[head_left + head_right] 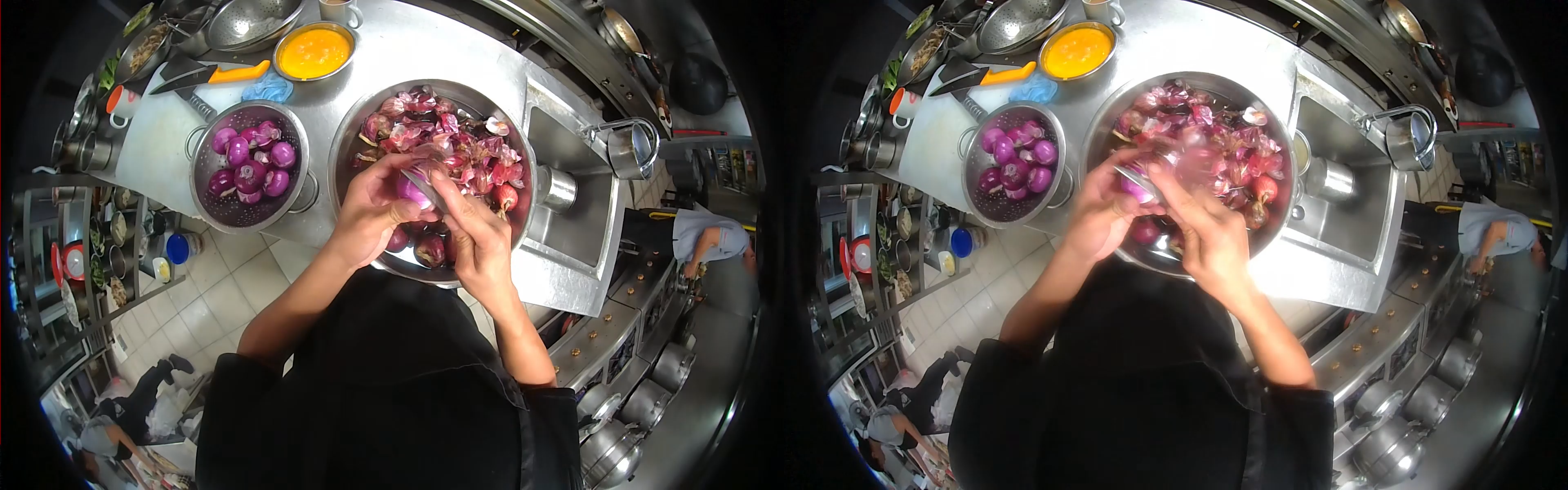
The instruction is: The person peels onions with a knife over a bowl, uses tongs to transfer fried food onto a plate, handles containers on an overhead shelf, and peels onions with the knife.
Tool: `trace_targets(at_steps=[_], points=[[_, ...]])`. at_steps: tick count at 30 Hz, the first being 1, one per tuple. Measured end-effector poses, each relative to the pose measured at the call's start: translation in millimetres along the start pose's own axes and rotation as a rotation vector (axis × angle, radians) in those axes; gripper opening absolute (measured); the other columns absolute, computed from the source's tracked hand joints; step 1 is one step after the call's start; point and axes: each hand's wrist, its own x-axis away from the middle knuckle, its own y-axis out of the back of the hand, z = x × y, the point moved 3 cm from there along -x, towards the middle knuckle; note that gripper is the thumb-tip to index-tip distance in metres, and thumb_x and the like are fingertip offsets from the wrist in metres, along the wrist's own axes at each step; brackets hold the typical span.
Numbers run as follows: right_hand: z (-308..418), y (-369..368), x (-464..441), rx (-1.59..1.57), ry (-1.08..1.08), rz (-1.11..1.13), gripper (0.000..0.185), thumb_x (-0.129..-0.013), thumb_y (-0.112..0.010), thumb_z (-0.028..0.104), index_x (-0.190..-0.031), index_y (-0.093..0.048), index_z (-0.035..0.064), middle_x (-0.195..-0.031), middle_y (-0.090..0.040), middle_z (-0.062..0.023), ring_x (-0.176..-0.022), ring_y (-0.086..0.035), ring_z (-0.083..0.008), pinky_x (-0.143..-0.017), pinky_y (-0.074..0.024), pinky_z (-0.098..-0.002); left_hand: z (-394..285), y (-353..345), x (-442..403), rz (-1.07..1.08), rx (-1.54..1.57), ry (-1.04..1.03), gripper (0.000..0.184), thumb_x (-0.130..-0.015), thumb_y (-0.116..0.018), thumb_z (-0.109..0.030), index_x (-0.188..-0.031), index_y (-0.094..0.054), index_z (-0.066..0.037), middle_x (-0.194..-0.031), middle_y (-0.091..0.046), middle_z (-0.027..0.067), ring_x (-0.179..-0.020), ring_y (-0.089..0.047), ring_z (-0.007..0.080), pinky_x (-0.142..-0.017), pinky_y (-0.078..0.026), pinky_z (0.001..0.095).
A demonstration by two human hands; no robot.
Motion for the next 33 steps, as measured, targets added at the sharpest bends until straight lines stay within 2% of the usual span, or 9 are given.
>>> trace_targets(at_steps=[3,4,7,15,17,20,26,30,33], points=[[-4.8,2.7,-0.7,0.137,-0.135,0.048,0.038,-0.090,-0.053,0.002,-0.128,-0.057,0.0076,-0.107,-0.066,-0.0175,-0.090,-0.066,-0.0270,-0.080,-0.0501,-0.0328,3.9,1.6,2.5,-0.026,0.011,0.003,0.063,-0.079,-0.073,-0.014,-0.131,-0.041,0.002,-0.122,-0.055,0.0162,-0.103,-0.062,0.0266,-0.084,-0.055,0.0364],[-12.1,3.2,-3.9,0.001,-0.042,-0.056,0.037,-0.092,-0.053,0.005,-0.128,-0.056,0.0058,-0.109,-0.066,-0.0126,-0.074,-0.054,-0.0165,-0.067,-0.0448,-0.0268,5.0,3.8,2.9,0.012,-0.022,0.036,0.065,-0.079,-0.073,-0.015,-0.132,-0.040,0.002,-0.122,-0.055,0.0172,-0.102,-0.062,0.0286,-0.084,-0.055,0.0373],[-20.0,14.5,-6.7,-0.357,-0.166,-0.255,0.037,-0.095,-0.054,0.014,-0.130,-0.054,0.0057,-0.076,-0.057,0.0034,-0.057,-0.038,-0.0021,-0.050,-0.0310,-0.0169,1.9,-2.5,2.3,0.097,-0.028,0.055,0.063,-0.081,-0.071,-0.012,-0.134,-0.039,0.002,-0.122,-0.055,0.0167,-0.100,-0.063,0.0295,-0.085,-0.055,0.0377],[-32.2,22.7,7.1,-0.477,-0.203,-0.136,0.041,-0.096,-0.052,0.016,-0.135,-0.048,0.0025,-0.063,-0.044,0.0036,-0.052,-0.036,-0.0037,-0.045,-0.0276,-0.0181,-0.1,-3.4,2.1,0.049,0.002,0.076,0.068,-0.082,-0.069,-0.013,-0.138,-0.034,0.003,-0.129,-0.050,0.0202,-0.112,-0.057,0.0334,-0.094,-0.049,0.0423],[-28.4,20.7,7.2,-0.501,-0.187,-0.149,0.040,-0.096,-0.052,0.017,-0.134,-0.049,0.0031,-0.063,-0.044,0.0024,-0.051,-0.036,-0.0042,-0.045,-0.0273,-0.0180,2.6,-2.2,2.2,0.065,0.072,0.120,0.058,-0.087,-0.062,-0.006,-0.138,-0.036,0.002,-0.133,-0.047,0.0158,-0.117,-0.053,0.0236,-0.098,-0.046,0.0419],[-30.9,24.6,4.6,-0.486,-0.091,-0.148,0.040,-0.097,-0.051,0.016,-0.135,-0.049,0.0041,-0.063,-0.044,0.0012,-0.050,-0.035,-0.0043,-0.044,-0.0271,-0.0176,3.6,-1.4,-0.6,0.114,0.106,0.131,0.057,-0.087,-0.061,-0.005,-0.138,-0.037,0.003,-0.134,-0.047,0.0153,-0.117,-0.053,0.0225,-0.100,-0.044,0.0408],[-34.5,31.1,7.6,-0.592,-0.253,-0.258,0.042,-0.097,-0.048,0.013,-0.138,-0.044,0.0061,-0.062,-0.043,0.0009,-0.048,-0.034,-0.0049,-0.043,-0.0275,-0.0178,10.1,-1.8,-2.2,0.079,0.116,0.134,0.060,-0.084,-0.064,-0.003,-0.137,-0.037,0.005,-0.134,-0.048,0.0151,-0.119,-0.051,0.0221,-0.101,-0.042,0.0355],[-30.9,31.3,20.7,-0.617,-0.327,-0.144,0.062,-0.097,-0.047,0.026,-0.150,-0.017,0.0104,-0.062,-0.043,0.0021,-0.050,-0.035,-0.0060,-0.047,-0.0299,-0.0195,9.7,-3.0,-3.9,0.064,-0.146,-0.017,0.058,-0.081,-0.064,0.002,-0.134,-0.041,0.007,-0.134,-0.048,0.0150,-0.122,-0.048,0.0193,-0.104,-0.039,0.0344],[-21.2,26.0,31.2,-0.431,-0.334,-0.017,0.064,-0.097,-0.046,0.021,-0.150,-0.013,0.0069,-0.068,-0.046,0.0010,-0.060,-0.045,-0.0084,-0.057,-0.0399,-0.0211,8.5,-3.2,-3.8,0.048,-0.269,-0.031,0.057,-0.080,-0.063,0.007,-0.133,-0.042,0.007,-0.135,-0.048,0.0150,-0.122,-0.048,0.0196,-0.105,-0.039,0.0343]])
